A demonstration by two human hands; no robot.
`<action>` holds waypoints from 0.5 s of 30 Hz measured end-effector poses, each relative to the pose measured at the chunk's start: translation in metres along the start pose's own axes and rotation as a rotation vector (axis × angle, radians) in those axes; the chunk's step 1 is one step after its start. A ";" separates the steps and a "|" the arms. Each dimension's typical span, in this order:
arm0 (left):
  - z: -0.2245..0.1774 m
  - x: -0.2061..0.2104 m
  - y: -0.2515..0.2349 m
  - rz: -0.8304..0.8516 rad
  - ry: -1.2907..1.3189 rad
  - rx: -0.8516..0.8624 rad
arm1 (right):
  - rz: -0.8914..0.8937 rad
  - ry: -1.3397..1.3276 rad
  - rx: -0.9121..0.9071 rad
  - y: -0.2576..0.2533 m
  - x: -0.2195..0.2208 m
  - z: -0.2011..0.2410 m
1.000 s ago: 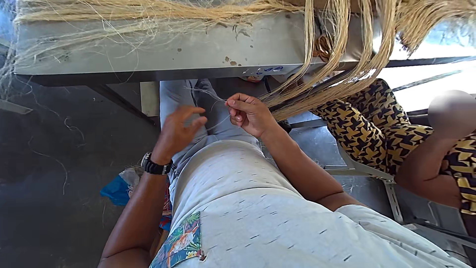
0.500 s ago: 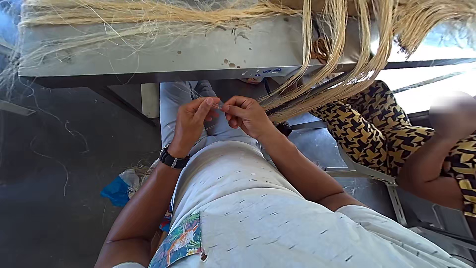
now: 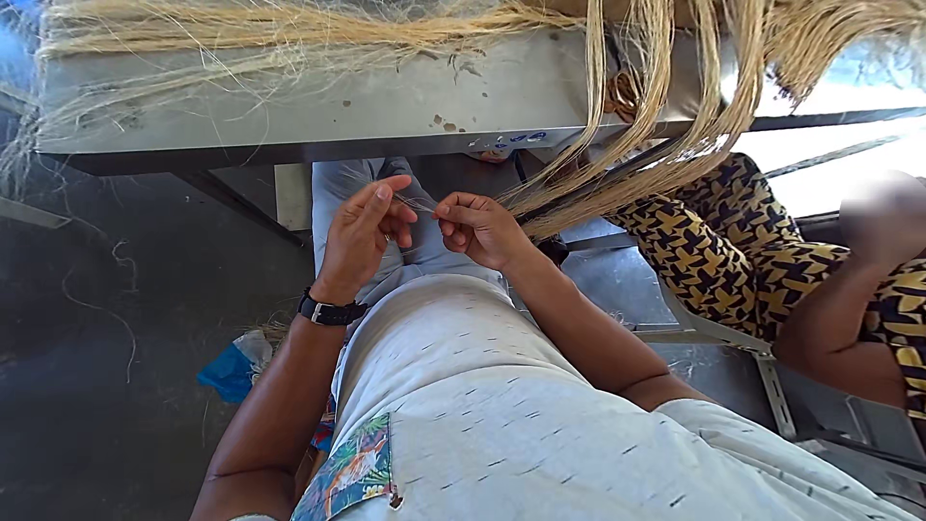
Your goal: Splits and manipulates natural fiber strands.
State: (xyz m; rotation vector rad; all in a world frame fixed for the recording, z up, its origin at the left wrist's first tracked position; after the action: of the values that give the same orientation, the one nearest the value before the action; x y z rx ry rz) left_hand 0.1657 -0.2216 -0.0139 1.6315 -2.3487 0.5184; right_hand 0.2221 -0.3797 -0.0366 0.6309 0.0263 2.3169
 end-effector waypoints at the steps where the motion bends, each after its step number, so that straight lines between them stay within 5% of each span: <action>1: 0.001 0.002 -0.001 0.017 0.007 -0.008 | 0.000 -0.009 0.005 0.000 0.000 -0.001; 7: 0.016 0.009 -0.003 0.057 -0.069 -0.090 | -0.016 -0.069 -0.021 0.000 0.000 -0.002; 15: 0.013 0.018 -0.009 -0.035 -0.291 0.004 | -0.019 -0.054 -0.026 -0.001 0.003 -0.005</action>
State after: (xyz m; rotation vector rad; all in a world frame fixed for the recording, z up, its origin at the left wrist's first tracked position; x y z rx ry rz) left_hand 0.1678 -0.2449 -0.0177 1.8560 -2.5133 0.2955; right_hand 0.2188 -0.3764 -0.0402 0.6771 -0.0231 2.2774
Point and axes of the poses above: each hand's wrist, its own y-axis away from the middle knuckle, its own x-axis out of the palm, z = x × y, the point moved 9 cm from there along -y, towards the middle knuckle, and after that the axes turned 15 degrees about z, right-handed, at the moved point
